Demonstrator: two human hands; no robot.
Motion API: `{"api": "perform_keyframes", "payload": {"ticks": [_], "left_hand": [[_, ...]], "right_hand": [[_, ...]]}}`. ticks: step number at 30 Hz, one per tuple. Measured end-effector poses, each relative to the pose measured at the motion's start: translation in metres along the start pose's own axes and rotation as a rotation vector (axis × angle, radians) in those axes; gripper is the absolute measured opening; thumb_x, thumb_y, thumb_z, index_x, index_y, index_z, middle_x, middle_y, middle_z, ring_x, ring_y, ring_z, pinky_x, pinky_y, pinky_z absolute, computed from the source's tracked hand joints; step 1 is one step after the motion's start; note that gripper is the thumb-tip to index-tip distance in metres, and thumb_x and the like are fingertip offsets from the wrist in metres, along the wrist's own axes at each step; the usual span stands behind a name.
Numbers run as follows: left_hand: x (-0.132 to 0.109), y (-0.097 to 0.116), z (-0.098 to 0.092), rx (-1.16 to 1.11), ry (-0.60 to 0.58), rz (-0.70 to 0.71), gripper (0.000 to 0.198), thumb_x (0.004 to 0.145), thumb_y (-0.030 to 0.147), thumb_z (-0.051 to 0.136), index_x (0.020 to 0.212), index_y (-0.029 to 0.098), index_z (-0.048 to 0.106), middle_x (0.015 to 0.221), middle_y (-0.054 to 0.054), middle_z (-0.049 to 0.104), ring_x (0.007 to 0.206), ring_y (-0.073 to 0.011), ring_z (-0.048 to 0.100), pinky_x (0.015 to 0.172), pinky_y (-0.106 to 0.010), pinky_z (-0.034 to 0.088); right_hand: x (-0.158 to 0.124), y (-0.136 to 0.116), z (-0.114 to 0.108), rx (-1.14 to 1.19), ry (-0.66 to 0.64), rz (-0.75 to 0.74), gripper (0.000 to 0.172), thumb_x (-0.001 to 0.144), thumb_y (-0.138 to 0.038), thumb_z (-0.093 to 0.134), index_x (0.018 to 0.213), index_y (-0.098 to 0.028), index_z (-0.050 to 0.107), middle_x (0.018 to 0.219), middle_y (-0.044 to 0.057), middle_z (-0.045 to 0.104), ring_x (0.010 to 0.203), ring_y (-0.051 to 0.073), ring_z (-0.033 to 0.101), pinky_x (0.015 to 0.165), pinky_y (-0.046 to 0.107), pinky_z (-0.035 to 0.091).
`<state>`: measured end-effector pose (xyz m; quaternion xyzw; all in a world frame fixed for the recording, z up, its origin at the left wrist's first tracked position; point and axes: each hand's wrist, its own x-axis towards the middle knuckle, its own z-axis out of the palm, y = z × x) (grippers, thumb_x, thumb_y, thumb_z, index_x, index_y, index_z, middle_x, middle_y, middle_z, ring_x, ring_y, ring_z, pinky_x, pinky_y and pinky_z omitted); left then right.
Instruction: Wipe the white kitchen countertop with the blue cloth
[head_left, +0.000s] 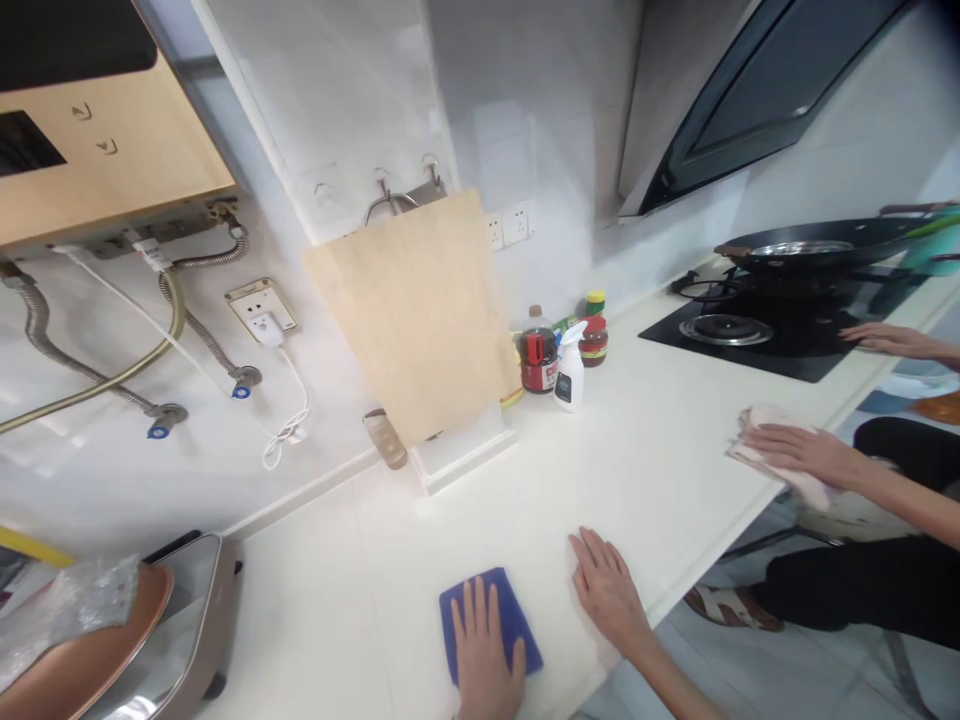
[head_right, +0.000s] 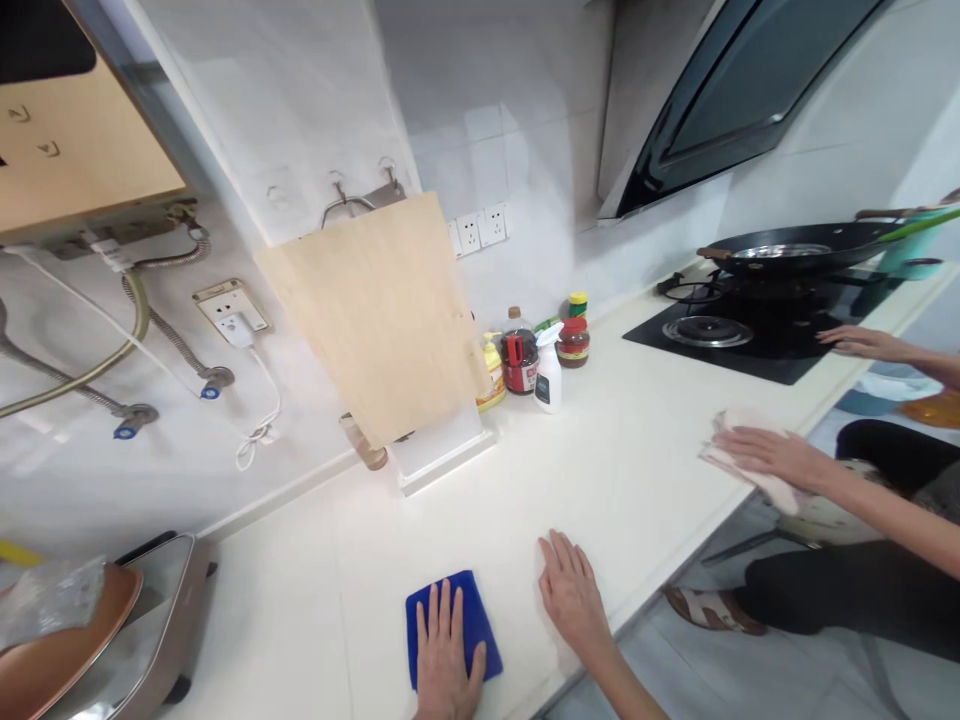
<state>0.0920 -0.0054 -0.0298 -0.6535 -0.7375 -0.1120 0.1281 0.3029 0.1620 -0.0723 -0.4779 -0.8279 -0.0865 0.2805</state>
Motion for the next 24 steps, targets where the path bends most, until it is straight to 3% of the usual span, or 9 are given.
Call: {"api": "perform_keyframes", "payload": {"ticks": [4,8,10,13,16,18,21,24], "left_hand": [[-0.001,0.004,-0.006,-0.017,0.000,0.017,0.076,0.086,0.031,0.048,0.154,0.023,0.015,0.161,-0.006,0.025,0.148,-0.0316,0.022,0.115,-0.058,0.034],[-0.013,-0.011,-0.007,-0.034,0.006,0.001,0.071,0.088,0.035,0.048,0.153,0.026,0.020,0.161,-0.004,0.026,0.148,-0.0304,0.022,0.116,-0.056,0.034],[-0.021,-0.032,-0.008,-0.026,0.015,-0.041,0.068,0.089,0.035,0.047,0.152,0.027,0.024,0.160,-0.004,0.030,0.148,-0.0294,0.023,0.116,-0.056,0.033],[-0.027,-0.084,-0.014,0.015,0.038,-0.203,0.063,0.090,0.037,0.044,0.150,0.024,0.031,0.157,-0.007,0.036,0.147,-0.0300,0.025,0.116,-0.058,0.031],[-0.026,-0.144,-0.021,0.051,0.043,-0.371,0.062,0.090,0.044,0.041,0.146,0.019,0.040,0.154,-0.010,0.041,0.146,-0.0312,0.028,0.117,-0.058,0.028],[-0.024,-0.173,-0.025,0.064,0.032,-0.436,0.062,0.090,0.047,0.038,0.145,0.017,0.042,0.154,-0.011,0.041,0.146,-0.0311,0.028,0.118,-0.057,0.027],[-0.020,-0.187,-0.024,0.078,0.011,-0.496,0.063,0.091,0.046,0.034,0.146,0.017,0.040,0.155,-0.010,0.038,0.147,-0.0299,0.025,0.119,-0.056,0.024],[-0.017,-0.174,-0.016,0.099,-0.002,-0.585,0.066,0.090,0.045,0.031,0.146,0.011,0.039,0.156,-0.014,0.037,0.147,-0.0312,0.024,0.120,-0.056,0.020]], "right_hand": [[-0.001,0.004,-0.001,-0.003,-0.007,-0.013,0.045,0.091,-0.021,0.037,0.133,-0.014,0.050,0.142,0.014,0.050,0.136,0.025,0.039,0.116,0.049,0.025],[0.009,0.030,-0.004,-0.006,-0.044,-0.010,0.045,0.091,-0.025,0.035,0.132,-0.015,0.050,0.143,0.015,0.049,0.136,0.025,0.040,0.115,0.051,0.024],[0.018,0.047,-0.005,-0.031,-0.054,0.041,0.047,0.090,-0.026,0.035,0.133,-0.013,0.049,0.143,0.016,0.048,0.136,0.026,0.039,0.114,0.050,0.027],[0.027,0.066,-0.001,-0.089,-0.060,0.150,0.047,0.090,-0.026,0.034,0.132,-0.010,0.049,0.141,0.019,0.049,0.135,0.028,0.040,0.111,0.049,0.032],[0.026,0.070,0.009,-0.142,-0.038,0.211,0.048,0.090,-0.024,0.034,0.132,-0.008,0.049,0.140,0.020,0.049,0.135,0.030,0.039,0.110,0.048,0.033],[0.023,0.070,0.017,-0.170,-0.008,0.210,0.048,0.089,-0.024,0.035,0.132,-0.006,0.049,0.141,0.022,0.048,0.135,0.032,0.038,0.111,0.050,0.031],[0.018,0.071,0.025,-0.186,0.028,0.178,0.049,0.089,-0.026,0.036,0.132,-0.006,0.049,0.141,0.023,0.047,0.136,0.033,0.038,0.110,0.051,0.032],[0.017,0.074,0.025,-0.175,0.040,0.153,0.049,0.089,-0.027,0.036,0.133,-0.007,0.049,0.142,0.022,0.047,0.136,0.032,0.038,0.110,0.051,0.033]]}}
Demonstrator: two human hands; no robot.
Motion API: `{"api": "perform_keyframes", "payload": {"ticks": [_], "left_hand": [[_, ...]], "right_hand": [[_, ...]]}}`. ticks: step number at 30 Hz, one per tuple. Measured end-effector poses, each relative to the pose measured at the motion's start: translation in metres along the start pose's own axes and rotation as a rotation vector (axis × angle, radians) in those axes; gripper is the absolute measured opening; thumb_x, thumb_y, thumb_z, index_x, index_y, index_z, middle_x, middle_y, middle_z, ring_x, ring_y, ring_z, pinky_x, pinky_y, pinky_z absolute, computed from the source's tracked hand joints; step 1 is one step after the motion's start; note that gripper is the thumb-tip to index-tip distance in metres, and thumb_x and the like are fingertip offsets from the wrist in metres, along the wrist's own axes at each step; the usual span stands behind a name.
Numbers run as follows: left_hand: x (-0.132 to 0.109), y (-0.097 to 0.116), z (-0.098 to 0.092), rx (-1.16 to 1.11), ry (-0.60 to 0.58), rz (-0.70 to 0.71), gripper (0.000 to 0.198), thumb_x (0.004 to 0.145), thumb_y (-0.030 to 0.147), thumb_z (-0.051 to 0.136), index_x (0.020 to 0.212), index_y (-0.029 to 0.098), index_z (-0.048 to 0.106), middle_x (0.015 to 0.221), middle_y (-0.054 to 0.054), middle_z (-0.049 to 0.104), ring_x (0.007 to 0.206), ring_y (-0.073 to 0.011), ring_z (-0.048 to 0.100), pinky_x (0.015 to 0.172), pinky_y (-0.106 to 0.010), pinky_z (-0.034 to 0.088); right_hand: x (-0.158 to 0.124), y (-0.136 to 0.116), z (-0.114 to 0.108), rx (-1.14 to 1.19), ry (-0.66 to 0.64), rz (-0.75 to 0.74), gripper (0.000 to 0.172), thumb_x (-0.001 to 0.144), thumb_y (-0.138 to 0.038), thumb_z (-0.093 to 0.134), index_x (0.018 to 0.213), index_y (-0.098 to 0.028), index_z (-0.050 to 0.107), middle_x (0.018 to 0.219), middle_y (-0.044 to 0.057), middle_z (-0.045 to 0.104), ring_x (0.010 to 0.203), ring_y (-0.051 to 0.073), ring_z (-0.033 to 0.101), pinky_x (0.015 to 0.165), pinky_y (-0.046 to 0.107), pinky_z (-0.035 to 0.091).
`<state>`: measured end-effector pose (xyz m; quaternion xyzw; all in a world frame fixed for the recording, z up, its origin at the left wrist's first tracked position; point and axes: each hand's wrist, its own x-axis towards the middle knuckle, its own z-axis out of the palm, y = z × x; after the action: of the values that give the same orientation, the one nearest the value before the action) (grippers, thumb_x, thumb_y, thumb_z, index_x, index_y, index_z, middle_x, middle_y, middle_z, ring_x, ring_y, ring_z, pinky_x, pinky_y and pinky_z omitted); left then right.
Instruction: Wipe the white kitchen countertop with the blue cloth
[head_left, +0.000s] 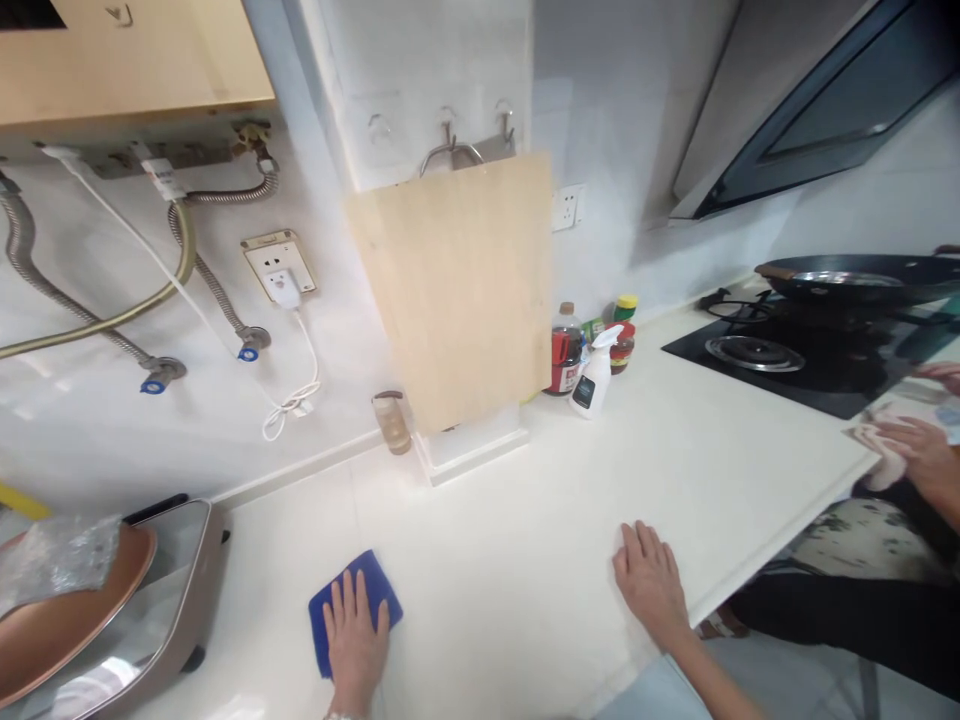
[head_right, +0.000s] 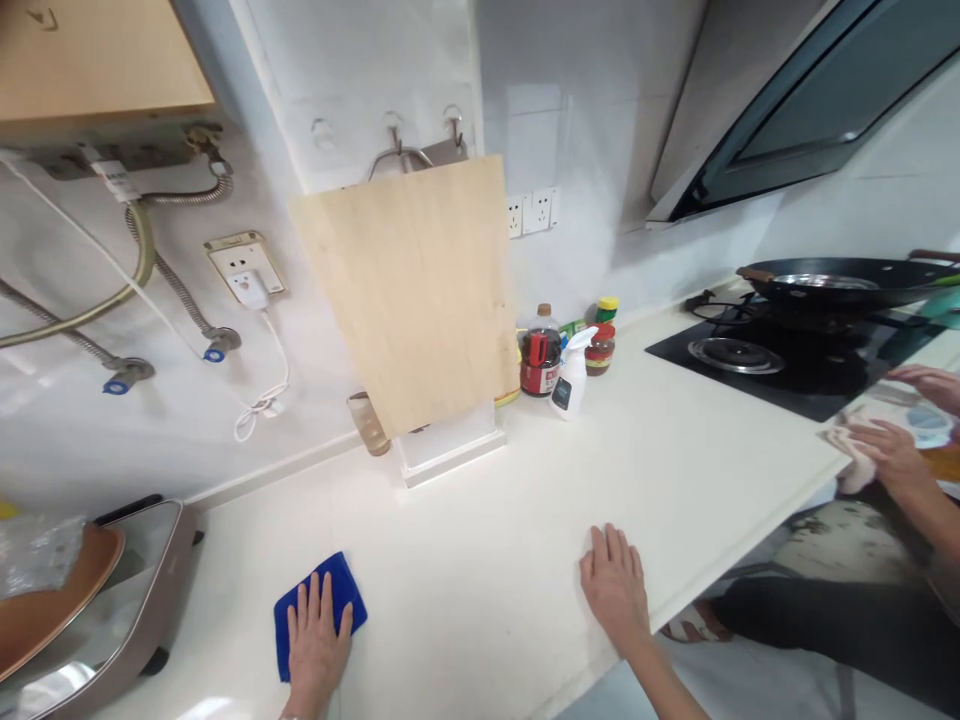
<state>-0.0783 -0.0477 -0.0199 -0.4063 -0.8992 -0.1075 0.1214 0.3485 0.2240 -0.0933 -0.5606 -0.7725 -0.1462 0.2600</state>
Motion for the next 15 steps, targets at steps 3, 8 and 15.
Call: {"api": "perform_keyframes", "payload": {"ticks": [3,8,15], "left_hand": [[-0.006,0.014,0.006,0.014,0.030,-0.070,0.072,0.088,0.050,0.033,0.146,0.007,0.038,0.156,-0.017,0.035,0.149,-0.0348,0.017,0.119,-0.058,0.019],[0.013,0.017,0.007,0.025,0.057,-0.013,0.076,0.087,0.054,0.036,0.147,0.008,0.036,0.157,-0.020,0.032,0.150,-0.0348,0.012,0.119,-0.059,0.015],[0.096,0.010,0.019,0.015,0.007,0.069,0.077,0.087,0.057,0.040,0.147,0.010,0.036,0.157,-0.018,0.033,0.147,-0.0362,0.020,0.119,-0.057,0.016]], "right_hand": [[0.001,0.001,-0.002,0.021,-0.003,0.003,0.050,0.089,-0.028,0.036,0.133,-0.008,0.049,0.141,0.021,0.048,0.135,0.032,0.038,0.109,0.052,0.034],[0.000,0.000,-0.007,0.053,-0.035,0.029,0.051,0.088,-0.030,0.034,0.133,-0.009,0.048,0.142,0.020,0.046,0.135,0.033,0.038,0.109,0.053,0.033],[-0.002,0.002,-0.009,0.091,-0.064,0.029,0.056,0.089,-0.035,0.031,0.137,-0.010,0.044,0.144,0.020,0.044,0.137,0.034,0.037,0.111,0.055,0.032]]}}
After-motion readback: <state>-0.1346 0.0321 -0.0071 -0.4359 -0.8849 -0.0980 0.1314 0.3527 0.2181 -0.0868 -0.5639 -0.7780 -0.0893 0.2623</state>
